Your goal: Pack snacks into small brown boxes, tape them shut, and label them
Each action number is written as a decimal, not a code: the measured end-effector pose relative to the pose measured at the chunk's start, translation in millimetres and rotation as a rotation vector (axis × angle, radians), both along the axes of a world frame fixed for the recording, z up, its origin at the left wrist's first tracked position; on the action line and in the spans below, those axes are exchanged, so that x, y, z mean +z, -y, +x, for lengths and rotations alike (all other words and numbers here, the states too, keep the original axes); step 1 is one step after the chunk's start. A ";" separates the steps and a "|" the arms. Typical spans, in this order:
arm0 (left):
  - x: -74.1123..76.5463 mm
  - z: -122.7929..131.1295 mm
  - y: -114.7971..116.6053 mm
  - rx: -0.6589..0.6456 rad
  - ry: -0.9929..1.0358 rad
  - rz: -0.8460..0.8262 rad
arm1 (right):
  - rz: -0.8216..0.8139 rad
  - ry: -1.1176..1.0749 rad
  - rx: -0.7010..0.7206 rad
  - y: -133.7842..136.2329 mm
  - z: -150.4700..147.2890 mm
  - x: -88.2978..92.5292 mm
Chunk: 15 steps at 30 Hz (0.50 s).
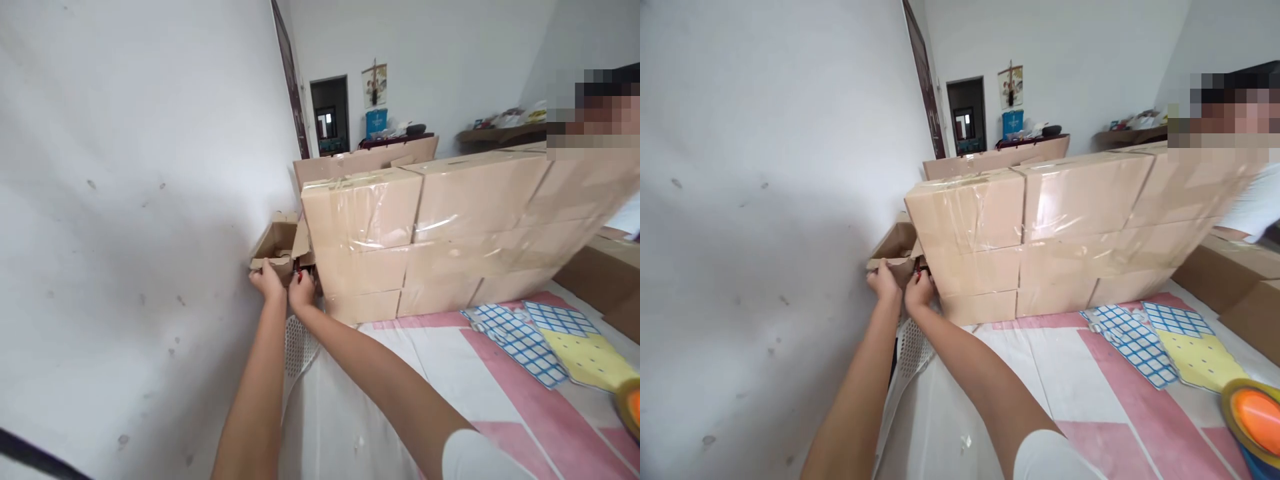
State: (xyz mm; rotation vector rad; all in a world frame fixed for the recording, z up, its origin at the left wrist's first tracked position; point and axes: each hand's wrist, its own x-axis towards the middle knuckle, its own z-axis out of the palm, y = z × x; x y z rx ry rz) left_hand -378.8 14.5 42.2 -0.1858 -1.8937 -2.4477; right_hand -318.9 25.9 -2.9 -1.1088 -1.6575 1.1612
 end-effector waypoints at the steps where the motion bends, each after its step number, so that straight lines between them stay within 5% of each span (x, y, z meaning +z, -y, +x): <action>1: 4.3 11.1 12.0 0.047 -0.023 0.013 | 0.007 -0.025 0.013 10.1 9.3 5.1; 7: 9.4 119.6 112.5 0.236 -0.214 0.078 | 0.009 -0.194 0.127 90.0 107.1 16.5; 12: -14.2 217.0 185.3 0.381 -0.379 0.032 | -0.455 -0.633 0.286 166.8 250.8 -26.3; 15: -30.0 262.3 218.4 0.380 -0.336 -0.010 | -0.641 -0.819 0.120 190.9 352.8 -52.0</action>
